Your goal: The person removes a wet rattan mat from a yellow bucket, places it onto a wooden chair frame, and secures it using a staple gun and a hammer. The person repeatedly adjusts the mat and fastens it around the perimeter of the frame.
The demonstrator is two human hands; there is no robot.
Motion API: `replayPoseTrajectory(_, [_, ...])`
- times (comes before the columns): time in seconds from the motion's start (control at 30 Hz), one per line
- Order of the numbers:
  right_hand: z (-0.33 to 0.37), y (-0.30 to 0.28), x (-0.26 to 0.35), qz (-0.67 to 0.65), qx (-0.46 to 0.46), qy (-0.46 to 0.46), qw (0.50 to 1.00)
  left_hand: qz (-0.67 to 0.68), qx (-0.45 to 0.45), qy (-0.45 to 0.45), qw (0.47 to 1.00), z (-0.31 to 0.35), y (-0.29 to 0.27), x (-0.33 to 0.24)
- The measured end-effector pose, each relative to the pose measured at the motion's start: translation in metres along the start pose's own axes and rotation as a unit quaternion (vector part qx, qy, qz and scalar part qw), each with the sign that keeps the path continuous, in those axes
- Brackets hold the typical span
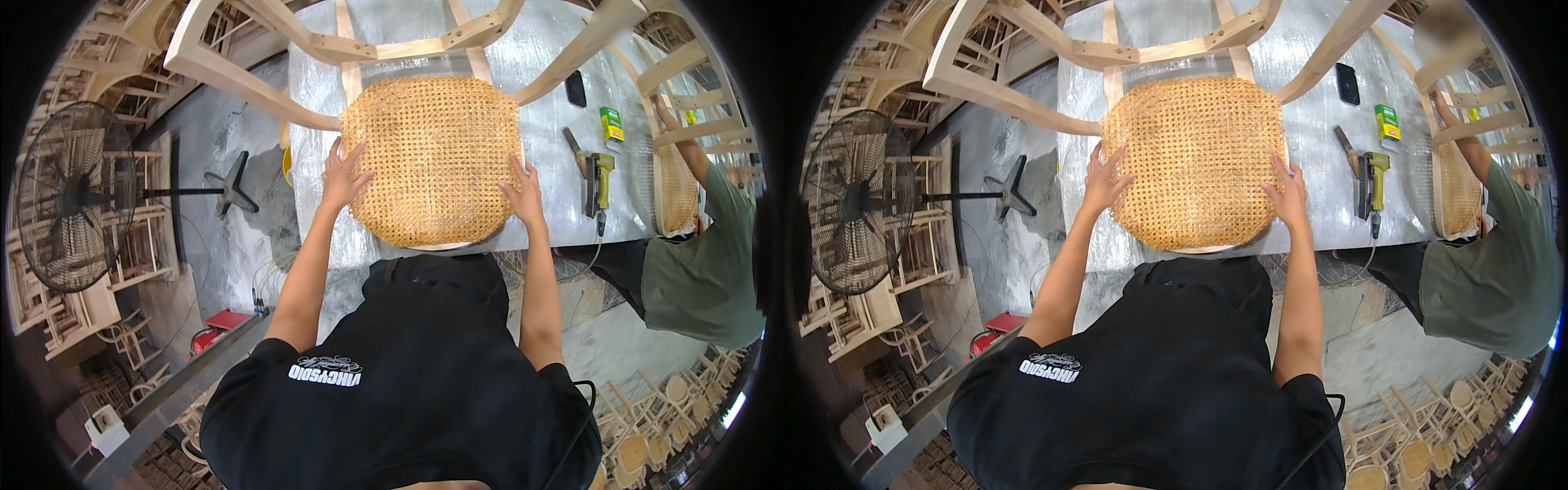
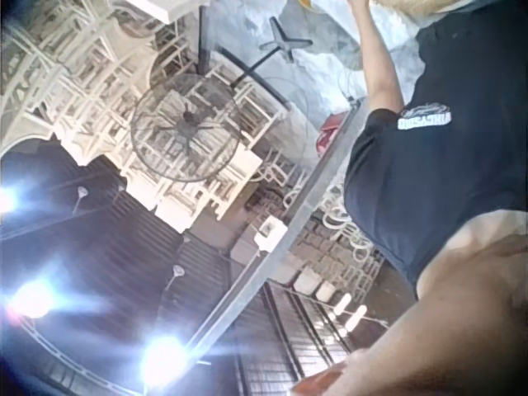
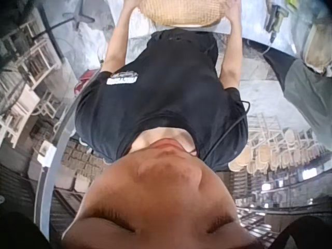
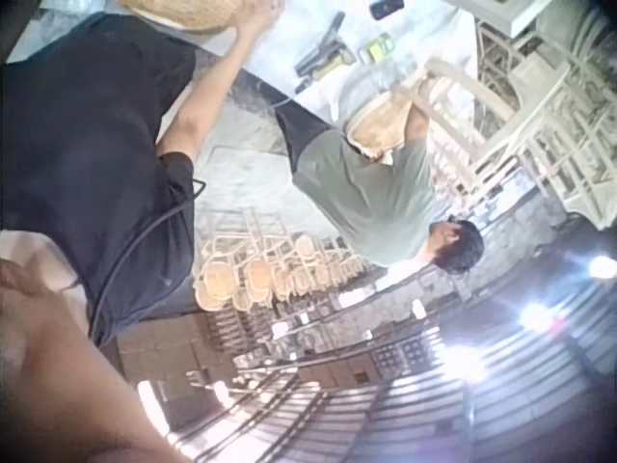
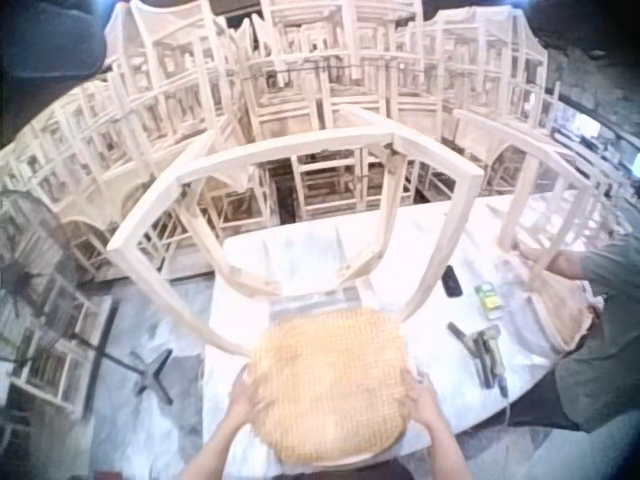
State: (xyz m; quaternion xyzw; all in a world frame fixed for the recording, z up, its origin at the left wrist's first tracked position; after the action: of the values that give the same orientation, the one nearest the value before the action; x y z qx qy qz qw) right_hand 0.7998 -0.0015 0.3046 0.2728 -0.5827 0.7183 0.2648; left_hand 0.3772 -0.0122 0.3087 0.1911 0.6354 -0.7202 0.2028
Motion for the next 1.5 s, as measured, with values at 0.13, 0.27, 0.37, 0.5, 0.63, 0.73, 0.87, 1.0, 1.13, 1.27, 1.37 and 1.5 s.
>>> replayPoseTrajectory(0.13, [-0.005,0.0,0.0,0.01,-0.005,-0.023,1.0,0.057,-0.035,0.044,0.997,-0.003,-0.004,-0.001])
replayPoseTrajectory(0.27, [-0.011,-0.002,0.0,0.009,0.002,-0.057,0.998,0.097,-0.019,0.017,0.995,-0.002,0.0,-0.002])
replayPoseTrajectory(0.37, [-0.011,-0.006,-0.001,0.002,0.021,-0.067,0.998,0.115,-0.042,0.01,0.992,0.0,0.003,0.0])
replayPoseTrajectory(0.5, [-0.011,-0.001,0.003,-0.058,0.039,-0.069,0.995,0.126,-0.056,0.016,0.99,-0.001,0.005,0.019])
replayPoseTrajectory(0.63, [-0.019,-0.012,-0.005,-0.053,0.036,-0.105,0.992,0.168,-0.048,0.034,0.984,-0.016,0.012,0.031])
replayPoseTrajectory(0.73, [-0.018,-0.012,-0.013,-0.03,0.046,-0.055,0.997,0.188,-0.024,0.041,0.981,-0.013,0.019,0.027])
replayPoseTrajectory(0.87, [-0.026,-0.009,0.002,-0.16,-0.02,-0.06,0.985,0.154,-0.018,-0.021,0.988,-0.008,0.014,0.029])
replayPoseTrajectory(1.0, [-0.044,-0.02,0.006,-0.032,0.006,-0.114,0.993,0.155,-0.002,0.002,0.988,-0.012,0.015,0.02])
replayPoseTrajectory(1.13, [-0.054,-0.013,0.002,-0.061,0.054,-0.097,0.992,0.15,-0.013,0.02,0.988,-0.012,0.012,0.022])
replayPoseTrajectory(1.27, [-0.054,-0.009,-0.002,-0.065,0.048,-0.148,0.986,0.235,-0.016,0.016,0.972,-0.005,0.015,0.024])
replayPoseTrajectory(1.37, [-0.062,-0.009,-0.002,-0.086,0.034,-0.142,0.986,0.212,-0.009,0.052,0.976,-0.009,0.002,0.025])
replayPoseTrajectory(1.5, [-0.052,-0.003,-0.004,-0.122,0.049,-0.136,0.982,0.255,0.105,-0.029,0.961,-0.004,-0.005,0.02])
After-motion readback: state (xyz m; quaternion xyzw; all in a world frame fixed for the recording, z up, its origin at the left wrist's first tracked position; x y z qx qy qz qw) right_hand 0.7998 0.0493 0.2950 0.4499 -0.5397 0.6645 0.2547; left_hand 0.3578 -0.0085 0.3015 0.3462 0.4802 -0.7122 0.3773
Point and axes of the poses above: each hand's wrist, its own z-axis away from the middle knuckle, its own y-axis out of the palm, x = y × z, the point moved 4 cm from there along -z, towards the middle knuckle, and after that the axes turned 5 degrees about x, right-handed, at the moved point
